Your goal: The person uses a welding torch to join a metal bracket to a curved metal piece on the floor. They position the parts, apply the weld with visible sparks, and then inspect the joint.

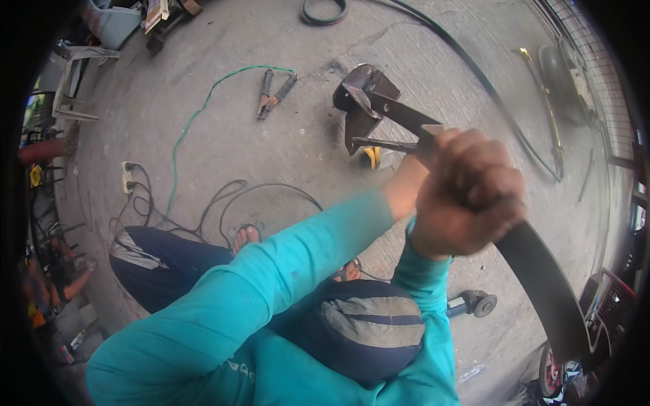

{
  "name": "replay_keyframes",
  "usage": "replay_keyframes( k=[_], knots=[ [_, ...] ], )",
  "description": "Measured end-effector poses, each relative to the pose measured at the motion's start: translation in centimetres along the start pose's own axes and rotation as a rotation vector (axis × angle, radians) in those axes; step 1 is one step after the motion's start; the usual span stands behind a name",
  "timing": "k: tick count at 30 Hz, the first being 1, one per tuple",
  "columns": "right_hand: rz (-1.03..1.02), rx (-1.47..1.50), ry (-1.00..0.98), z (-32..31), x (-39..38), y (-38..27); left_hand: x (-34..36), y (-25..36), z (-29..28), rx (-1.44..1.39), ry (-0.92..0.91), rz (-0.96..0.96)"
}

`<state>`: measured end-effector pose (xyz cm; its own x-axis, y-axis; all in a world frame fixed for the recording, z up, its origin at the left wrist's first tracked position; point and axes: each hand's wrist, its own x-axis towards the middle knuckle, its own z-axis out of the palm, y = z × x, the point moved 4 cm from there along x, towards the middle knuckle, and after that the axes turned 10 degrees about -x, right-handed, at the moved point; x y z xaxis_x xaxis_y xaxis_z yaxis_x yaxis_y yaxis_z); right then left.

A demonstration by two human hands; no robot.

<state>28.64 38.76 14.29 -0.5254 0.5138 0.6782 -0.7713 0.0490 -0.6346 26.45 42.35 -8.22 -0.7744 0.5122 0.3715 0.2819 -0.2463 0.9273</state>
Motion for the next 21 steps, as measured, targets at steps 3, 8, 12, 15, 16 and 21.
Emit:
replay_keyframes(
  k=[3,8,12,15,16,21],
  knots=[
    [0.028,-0.251,0.034,0.7,-1.0,3.6,1.4,4.4,1.3,0.210,-0.072,0.207],
    [0.040,0.022,-0.002,0.2,0.1,0.5,1.9,9.7,-1.8,-0.033,-0.053,-0.006],
    [0.095,-0.300,-0.046,0.4,-2.3,6.0,0.9,6.1,-2.5,-0.685,0.061,-0.270],
    [0.096,-0.216,0.080,-0.2,-2.1,3.7,0.8,7.0,-1.8,-1.483,0.116,-0.568],
    [0.086,-0.184,0.120,-0.5,-1.7,3.4,0.9,8.0,-1.7,-1.687,0.120,-0.626],
    [0.171,-0.293,0.014,-1.8,-1.4,5.8,-2.9,3.9,0.1,-2.356,0.529,-0.775]
  ],
)
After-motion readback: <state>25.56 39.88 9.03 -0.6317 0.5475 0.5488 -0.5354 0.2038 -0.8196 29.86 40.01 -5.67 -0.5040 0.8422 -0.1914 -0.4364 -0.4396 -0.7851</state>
